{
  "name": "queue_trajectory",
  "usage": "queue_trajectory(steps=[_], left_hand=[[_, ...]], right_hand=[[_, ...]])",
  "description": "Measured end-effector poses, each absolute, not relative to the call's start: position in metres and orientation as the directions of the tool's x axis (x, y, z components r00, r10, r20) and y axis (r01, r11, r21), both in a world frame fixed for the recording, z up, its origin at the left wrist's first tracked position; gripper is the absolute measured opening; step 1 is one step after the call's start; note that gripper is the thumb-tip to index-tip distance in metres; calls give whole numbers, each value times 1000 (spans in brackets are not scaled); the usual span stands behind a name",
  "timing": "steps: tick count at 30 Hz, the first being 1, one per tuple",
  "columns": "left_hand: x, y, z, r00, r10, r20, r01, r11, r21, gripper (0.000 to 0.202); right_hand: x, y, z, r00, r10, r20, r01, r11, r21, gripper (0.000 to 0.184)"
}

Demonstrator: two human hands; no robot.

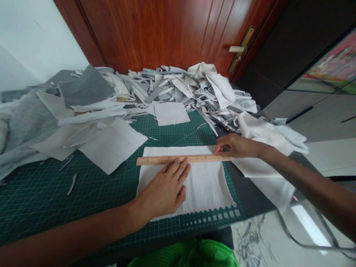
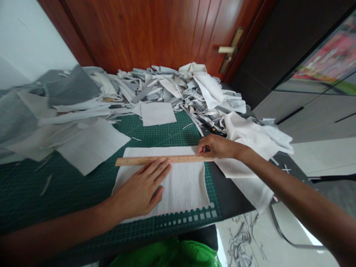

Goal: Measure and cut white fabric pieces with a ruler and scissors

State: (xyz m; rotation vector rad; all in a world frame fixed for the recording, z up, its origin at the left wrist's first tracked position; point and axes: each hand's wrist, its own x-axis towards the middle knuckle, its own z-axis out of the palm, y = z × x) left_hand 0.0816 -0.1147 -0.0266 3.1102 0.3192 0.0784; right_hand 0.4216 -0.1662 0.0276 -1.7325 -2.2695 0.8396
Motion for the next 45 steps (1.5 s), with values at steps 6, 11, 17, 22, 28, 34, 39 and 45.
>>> queue_trajectory(steps=[6, 11, 17, 22, 28, 34, 39, 45], left_hand=[[82, -115, -26, 978, 206, 40, 205, -979, 12, 64], [82, -116, -27, 977, 206, 51, 206, -978, 14, 64], [81, -119, -28, 974, 220, 51, 218, -975, 36, 63], [81, -119, -29, 972, 225, 72, 221, -974, 58, 63], [81, -121, -24, 968, 231, 100, 223, -971, 82, 62], [81, -122, -19, 966, 234, 111, 223, -969, 107, 60], [82, -121, -20, 967, 231, 104, 220, -970, 104, 60], [82, -120, -20, 967, 230, 108, 219, -970, 105, 61]], right_hand=[[439, -176, 32, -277, 927, -251, 861, 123, -494, 17], [441, -181, 36, -209, 960, -188, 841, 79, -535, 26], [384, -154, 40, -157, 985, 76, 788, 171, -591, 22], [299, -108, 37, -199, 967, 160, 699, 255, -668, 13], [233, -63, 16, -307, 945, 117, 723, 311, -617, 10], [220, -54, 4, -383, 923, 37, 725, 326, -607, 12], [215, -54, 3, -367, 928, 57, 737, 327, -591, 12], [215, -56, 5, -386, 921, 62, 752, 352, -557, 14]])
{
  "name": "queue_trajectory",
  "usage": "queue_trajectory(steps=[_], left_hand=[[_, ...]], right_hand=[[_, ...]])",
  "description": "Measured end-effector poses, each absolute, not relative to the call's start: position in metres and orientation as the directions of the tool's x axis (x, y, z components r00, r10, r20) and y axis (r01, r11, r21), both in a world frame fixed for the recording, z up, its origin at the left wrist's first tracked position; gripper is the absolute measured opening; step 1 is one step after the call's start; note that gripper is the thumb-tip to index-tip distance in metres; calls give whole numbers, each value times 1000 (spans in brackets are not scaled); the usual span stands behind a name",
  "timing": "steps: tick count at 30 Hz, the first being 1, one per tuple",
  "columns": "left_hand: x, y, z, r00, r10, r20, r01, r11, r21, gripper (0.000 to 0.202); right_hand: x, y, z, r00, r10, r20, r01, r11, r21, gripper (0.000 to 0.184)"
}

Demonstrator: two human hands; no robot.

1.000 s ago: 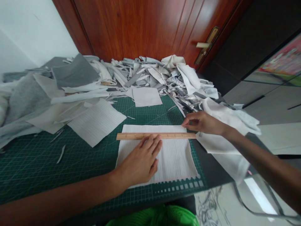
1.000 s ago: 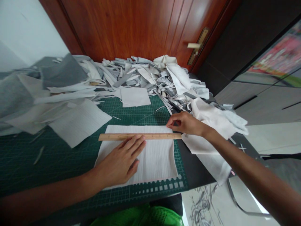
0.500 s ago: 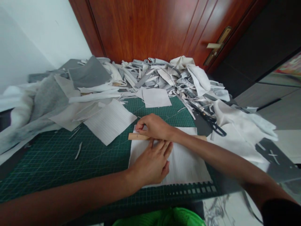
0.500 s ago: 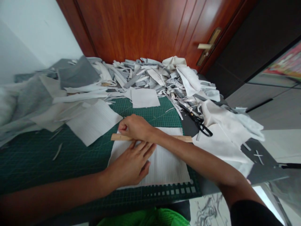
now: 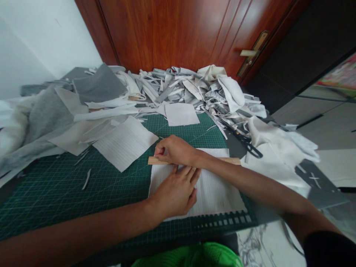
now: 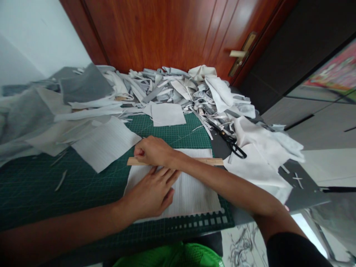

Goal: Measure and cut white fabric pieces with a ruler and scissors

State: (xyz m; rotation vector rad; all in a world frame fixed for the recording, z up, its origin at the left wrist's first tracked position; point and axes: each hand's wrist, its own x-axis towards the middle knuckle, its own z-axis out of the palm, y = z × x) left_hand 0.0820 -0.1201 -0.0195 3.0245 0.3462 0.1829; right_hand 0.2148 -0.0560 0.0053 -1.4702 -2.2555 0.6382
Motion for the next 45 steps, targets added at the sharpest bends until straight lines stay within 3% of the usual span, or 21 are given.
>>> queue_trajectory(steps=[5, 13, 22, 29, 34, 45], left_hand=[[82, -120, -20, 967, 230, 113, 220, -971, 92, 60], [82, -119, -26, 972, 225, 63, 219, -972, 84, 63], [82, -118, -27, 975, 221, 36, 218, -973, 77, 64], [82, -118, -29, 974, 223, 33, 220, -972, 77, 64], [82, -117, -28, 974, 222, 42, 218, -973, 71, 64], [83, -119, -24, 972, 228, 56, 221, -969, 112, 63]], right_hand=[[235, -65, 12, -375, 926, 27, 778, 331, -534, 10], [276, -90, 35, -397, 912, -103, 757, 262, -599, 10], [331, -116, 28, -415, 908, -56, 770, 318, -553, 14], [344, -130, 20, -313, 949, -46, 766, 224, -602, 23], [332, -124, 11, -267, 964, -10, 729, 195, -656, 16], [284, -95, 16, -301, 954, 10, 769, 249, -589, 11]])
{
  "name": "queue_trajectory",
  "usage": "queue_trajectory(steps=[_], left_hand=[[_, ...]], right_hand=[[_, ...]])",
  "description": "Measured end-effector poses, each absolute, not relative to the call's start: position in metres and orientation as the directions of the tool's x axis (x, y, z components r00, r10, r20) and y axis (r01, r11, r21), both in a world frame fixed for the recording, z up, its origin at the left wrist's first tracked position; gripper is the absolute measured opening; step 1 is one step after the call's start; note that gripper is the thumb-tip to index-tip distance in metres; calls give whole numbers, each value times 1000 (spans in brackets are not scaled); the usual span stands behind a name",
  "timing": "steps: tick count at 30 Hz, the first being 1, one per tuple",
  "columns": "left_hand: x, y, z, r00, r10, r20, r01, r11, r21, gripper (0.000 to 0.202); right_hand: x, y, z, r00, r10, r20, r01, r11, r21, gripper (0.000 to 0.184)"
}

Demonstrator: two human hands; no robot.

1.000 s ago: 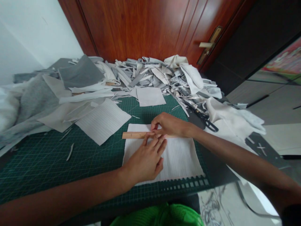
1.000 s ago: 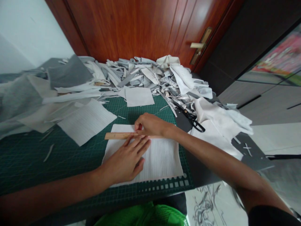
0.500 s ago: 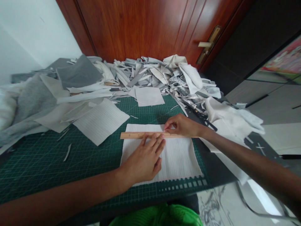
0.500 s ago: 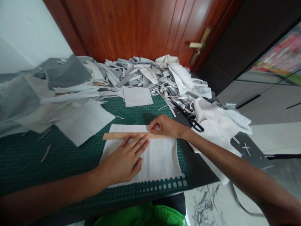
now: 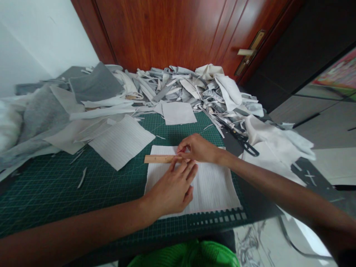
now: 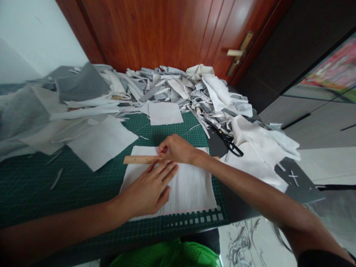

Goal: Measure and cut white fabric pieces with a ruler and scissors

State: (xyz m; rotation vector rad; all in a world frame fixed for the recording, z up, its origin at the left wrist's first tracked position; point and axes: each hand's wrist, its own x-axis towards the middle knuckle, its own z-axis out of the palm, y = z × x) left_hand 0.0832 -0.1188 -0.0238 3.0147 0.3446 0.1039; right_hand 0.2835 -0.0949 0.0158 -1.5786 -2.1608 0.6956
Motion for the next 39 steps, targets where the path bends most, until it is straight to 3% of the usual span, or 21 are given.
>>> queue_trajectory(steps=[19, 39], left_hand=[[83, -119, -25, 967, 223, 122, 212, -973, 92, 60], [82, -120, -23, 964, 227, 141, 212, -971, 112, 60]], right_hand=[[263, -93, 11, -289, 956, 58, 824, 279, -494, 13], [241, -78, 6, -313, 944, 103, 741, 311, -595, 15]])
